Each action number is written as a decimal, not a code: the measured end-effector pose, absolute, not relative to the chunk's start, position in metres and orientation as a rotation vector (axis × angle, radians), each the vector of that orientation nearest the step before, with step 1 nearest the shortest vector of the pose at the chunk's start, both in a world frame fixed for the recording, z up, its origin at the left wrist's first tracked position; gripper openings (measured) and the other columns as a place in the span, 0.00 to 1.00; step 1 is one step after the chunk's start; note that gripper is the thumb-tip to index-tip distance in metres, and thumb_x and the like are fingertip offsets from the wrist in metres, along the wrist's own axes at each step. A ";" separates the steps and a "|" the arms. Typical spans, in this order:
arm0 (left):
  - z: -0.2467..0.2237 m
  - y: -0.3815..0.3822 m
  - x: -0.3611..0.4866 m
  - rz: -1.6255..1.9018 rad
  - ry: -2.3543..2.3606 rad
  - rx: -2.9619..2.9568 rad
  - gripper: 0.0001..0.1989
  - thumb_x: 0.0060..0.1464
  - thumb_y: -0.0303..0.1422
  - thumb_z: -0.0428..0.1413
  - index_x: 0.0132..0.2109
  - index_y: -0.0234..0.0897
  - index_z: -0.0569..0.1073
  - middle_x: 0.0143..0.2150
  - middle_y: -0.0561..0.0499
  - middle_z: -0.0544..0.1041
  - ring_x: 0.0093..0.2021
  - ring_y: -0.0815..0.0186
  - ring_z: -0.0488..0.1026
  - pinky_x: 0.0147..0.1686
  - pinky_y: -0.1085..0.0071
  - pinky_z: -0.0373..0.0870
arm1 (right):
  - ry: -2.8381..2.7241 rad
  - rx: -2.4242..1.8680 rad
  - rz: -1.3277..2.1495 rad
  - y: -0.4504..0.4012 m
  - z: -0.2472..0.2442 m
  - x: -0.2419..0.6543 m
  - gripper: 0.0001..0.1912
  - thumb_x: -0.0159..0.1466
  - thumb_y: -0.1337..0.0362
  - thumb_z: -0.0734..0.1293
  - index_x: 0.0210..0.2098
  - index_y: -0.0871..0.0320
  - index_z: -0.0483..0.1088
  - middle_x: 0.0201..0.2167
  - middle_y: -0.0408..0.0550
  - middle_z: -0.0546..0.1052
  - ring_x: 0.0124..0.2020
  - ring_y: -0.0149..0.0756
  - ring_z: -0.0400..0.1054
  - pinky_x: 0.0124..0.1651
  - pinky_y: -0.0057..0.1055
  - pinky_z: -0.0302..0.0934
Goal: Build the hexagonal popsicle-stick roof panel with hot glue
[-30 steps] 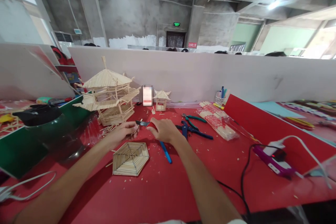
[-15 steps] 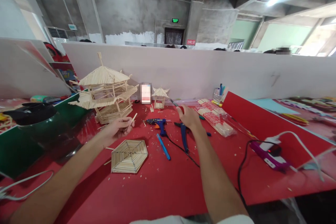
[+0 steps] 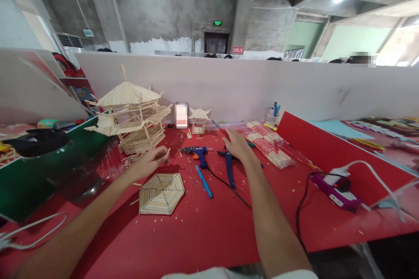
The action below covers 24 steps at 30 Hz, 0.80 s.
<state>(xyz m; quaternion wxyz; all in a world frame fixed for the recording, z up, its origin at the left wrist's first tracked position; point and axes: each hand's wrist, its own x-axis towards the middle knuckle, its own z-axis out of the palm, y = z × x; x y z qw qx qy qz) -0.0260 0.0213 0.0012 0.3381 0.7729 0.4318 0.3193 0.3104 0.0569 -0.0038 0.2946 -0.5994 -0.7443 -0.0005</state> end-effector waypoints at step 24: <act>-0.012 0.030 -0.049 0.651 1.571 2.365 0.04 0.47 0.28 0.58 0.30 0.41 0.76 0.29 0.48 0.76 0.28 0.61 0.68 0.30 0.70 0.53 | -1.930 -1.557 0.248 0.053 -0.007 0.295 0.16 0.68 0.64 0.52 0.52 0.61 0.60 0.35 0.53 0.76 0.35 0.40 0.70 0.40 0.33 0.60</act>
